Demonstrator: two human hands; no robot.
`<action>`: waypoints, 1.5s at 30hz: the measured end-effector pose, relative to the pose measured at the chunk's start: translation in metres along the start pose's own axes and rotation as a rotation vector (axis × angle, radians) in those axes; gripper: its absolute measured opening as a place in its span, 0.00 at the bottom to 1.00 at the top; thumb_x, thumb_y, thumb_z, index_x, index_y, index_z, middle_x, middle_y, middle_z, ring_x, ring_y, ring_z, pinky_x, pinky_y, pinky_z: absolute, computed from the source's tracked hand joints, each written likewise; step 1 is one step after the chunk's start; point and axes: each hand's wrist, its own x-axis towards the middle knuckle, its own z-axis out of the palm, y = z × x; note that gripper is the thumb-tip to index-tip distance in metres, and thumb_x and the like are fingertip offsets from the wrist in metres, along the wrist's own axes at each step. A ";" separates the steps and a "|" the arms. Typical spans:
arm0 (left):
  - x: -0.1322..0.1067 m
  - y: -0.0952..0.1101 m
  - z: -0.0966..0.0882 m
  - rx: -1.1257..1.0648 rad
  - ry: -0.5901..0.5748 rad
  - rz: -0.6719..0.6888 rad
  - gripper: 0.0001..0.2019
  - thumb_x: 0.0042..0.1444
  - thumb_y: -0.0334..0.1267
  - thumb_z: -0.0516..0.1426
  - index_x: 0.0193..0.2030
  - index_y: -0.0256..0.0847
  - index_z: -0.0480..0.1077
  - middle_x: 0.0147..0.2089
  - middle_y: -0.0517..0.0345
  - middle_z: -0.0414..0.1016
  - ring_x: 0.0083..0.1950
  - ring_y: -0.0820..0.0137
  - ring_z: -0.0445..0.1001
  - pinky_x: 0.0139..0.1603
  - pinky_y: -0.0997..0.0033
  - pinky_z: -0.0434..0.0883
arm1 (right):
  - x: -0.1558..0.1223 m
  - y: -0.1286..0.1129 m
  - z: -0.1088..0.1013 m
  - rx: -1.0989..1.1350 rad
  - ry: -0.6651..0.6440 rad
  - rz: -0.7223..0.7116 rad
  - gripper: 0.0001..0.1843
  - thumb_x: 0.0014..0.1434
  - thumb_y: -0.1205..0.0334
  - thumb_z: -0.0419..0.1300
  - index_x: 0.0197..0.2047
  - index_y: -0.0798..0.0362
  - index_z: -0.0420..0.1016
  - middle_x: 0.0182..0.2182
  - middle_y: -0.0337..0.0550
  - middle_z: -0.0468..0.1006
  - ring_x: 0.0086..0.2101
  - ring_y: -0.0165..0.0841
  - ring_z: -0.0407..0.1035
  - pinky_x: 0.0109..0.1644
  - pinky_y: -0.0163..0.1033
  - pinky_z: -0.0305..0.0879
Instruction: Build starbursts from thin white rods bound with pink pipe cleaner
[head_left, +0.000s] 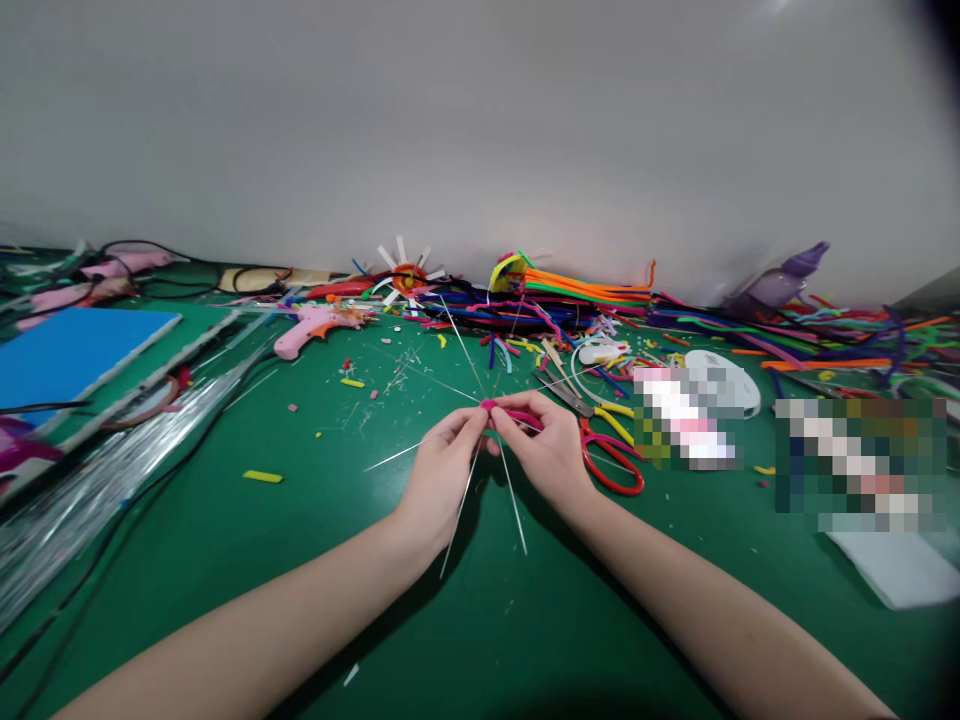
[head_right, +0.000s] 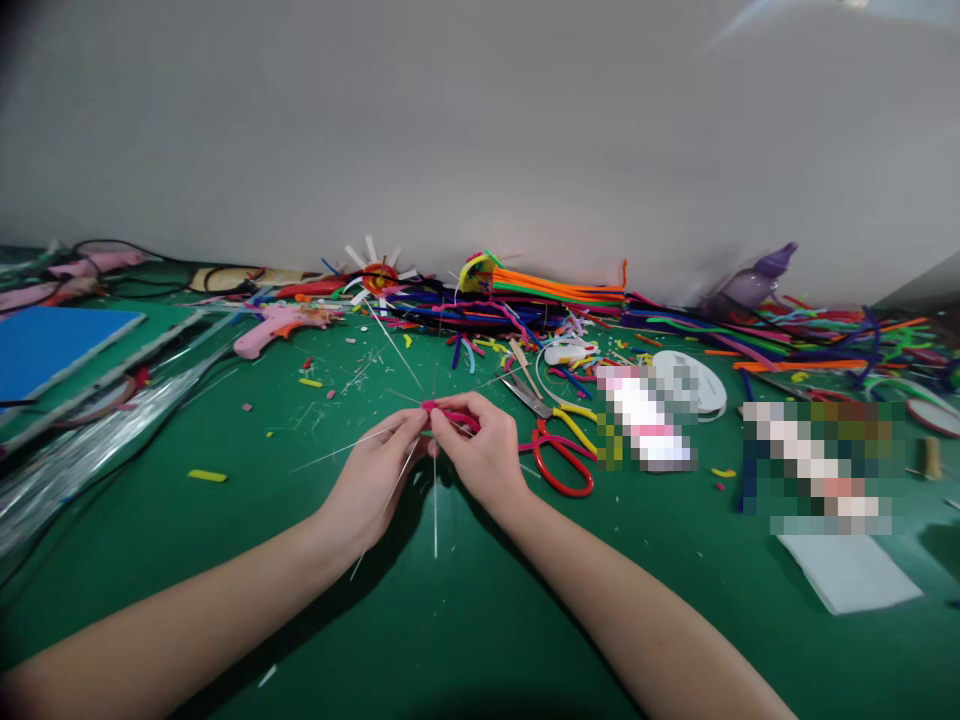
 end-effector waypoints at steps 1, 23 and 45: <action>0.000 0.000 0.000 0.006 -0.018 0.004 0.08 0.53 0.41 0.59 0.36 0.38 0.73 0.30 0.60 0.72 0.31 0.75 0.68 0.37 0.75 0.65 | 0.001 -0.001 0.000 0.015 0.015 0.010 0.10 0.53 0.56 0.62 0.35 0.53 0.75 0.33 0.44 0.80 0.30 0.32 0.75 0.34 0.38 0.72; 0.031 0.014 -0.020 0.068 -0.437 -0.095 0.11 0.57 0.41 0.56 0.34 0.35 0.73 0.32 0.52 0.74 0.31 0.69 0.74 0.39 0.67 0.68 | 0.020 -0.008 -0.016 0.199 -0.211 0.257 0.09 0.48 0.57 0.64 0.29 0.54 0.72 0.18 0.34 0.73 0.18 0.24 0.65 0.25 0.34 0.63; 0.030 0.019 -0.018 0.199 -0.227 -0.120 0.12 0.53 0.42 0.57 0.25 0.36 0.73 0.25 0.53 0.71 0.26 0.72 0.69 0.34 0.71 0.66 | 0.031 0.000 -0.032 -0.010 -0.331 0.148 0.14 0.48 0.55 0.66 0.36 0.52 0.73 0.22 0.32 0.71 0.22 0.24 0.63 0.28 0.33 0.59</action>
